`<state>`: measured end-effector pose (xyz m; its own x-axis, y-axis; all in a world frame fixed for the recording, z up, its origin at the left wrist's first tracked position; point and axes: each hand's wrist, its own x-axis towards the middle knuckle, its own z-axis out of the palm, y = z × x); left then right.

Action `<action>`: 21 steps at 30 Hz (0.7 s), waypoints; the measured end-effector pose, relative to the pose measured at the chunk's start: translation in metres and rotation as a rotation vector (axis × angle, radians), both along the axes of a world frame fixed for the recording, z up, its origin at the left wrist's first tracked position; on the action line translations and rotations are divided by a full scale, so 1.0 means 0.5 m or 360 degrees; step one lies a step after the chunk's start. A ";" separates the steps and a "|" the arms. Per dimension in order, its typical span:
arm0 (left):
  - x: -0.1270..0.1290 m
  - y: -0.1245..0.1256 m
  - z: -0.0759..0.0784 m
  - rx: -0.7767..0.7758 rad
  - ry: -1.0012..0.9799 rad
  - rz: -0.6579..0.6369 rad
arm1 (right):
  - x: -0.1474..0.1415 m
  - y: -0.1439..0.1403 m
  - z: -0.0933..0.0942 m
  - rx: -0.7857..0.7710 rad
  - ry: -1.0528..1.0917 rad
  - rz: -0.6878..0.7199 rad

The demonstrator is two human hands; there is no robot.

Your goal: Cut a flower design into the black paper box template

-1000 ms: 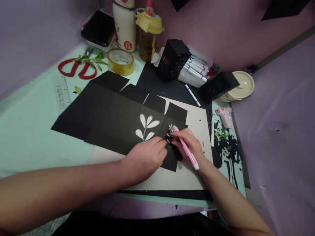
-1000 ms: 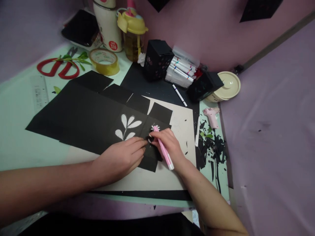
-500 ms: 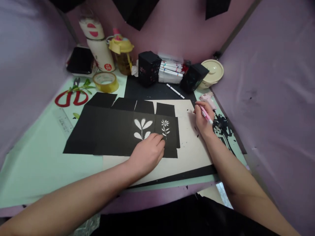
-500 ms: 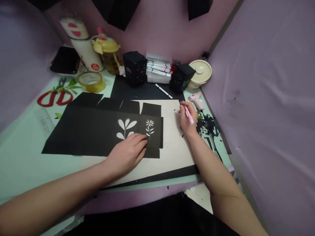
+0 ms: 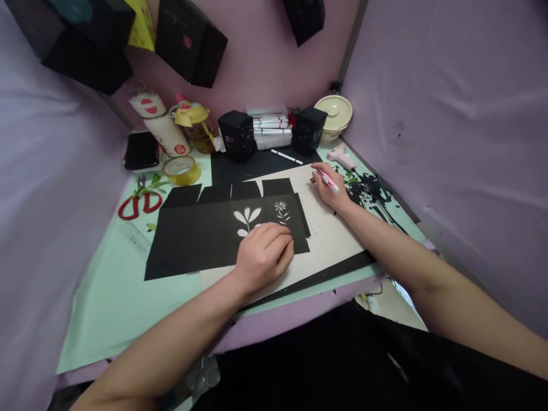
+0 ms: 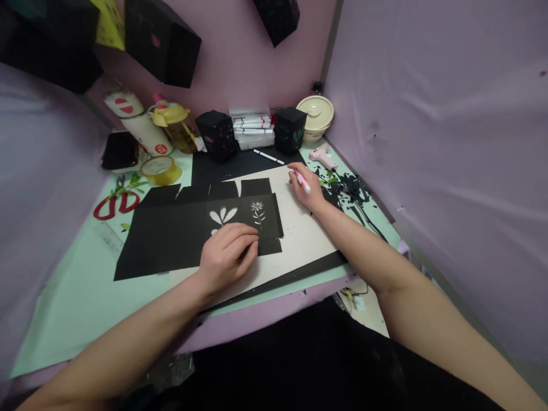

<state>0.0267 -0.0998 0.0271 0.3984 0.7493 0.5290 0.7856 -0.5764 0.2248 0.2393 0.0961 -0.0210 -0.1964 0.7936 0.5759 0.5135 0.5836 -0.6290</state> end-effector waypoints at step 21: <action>0.013 0.001 -0.023 -0.0361 0.0366 -0.0180 | -0.009 -0.005 0.009 -0.0024 -0.0506 -0.0069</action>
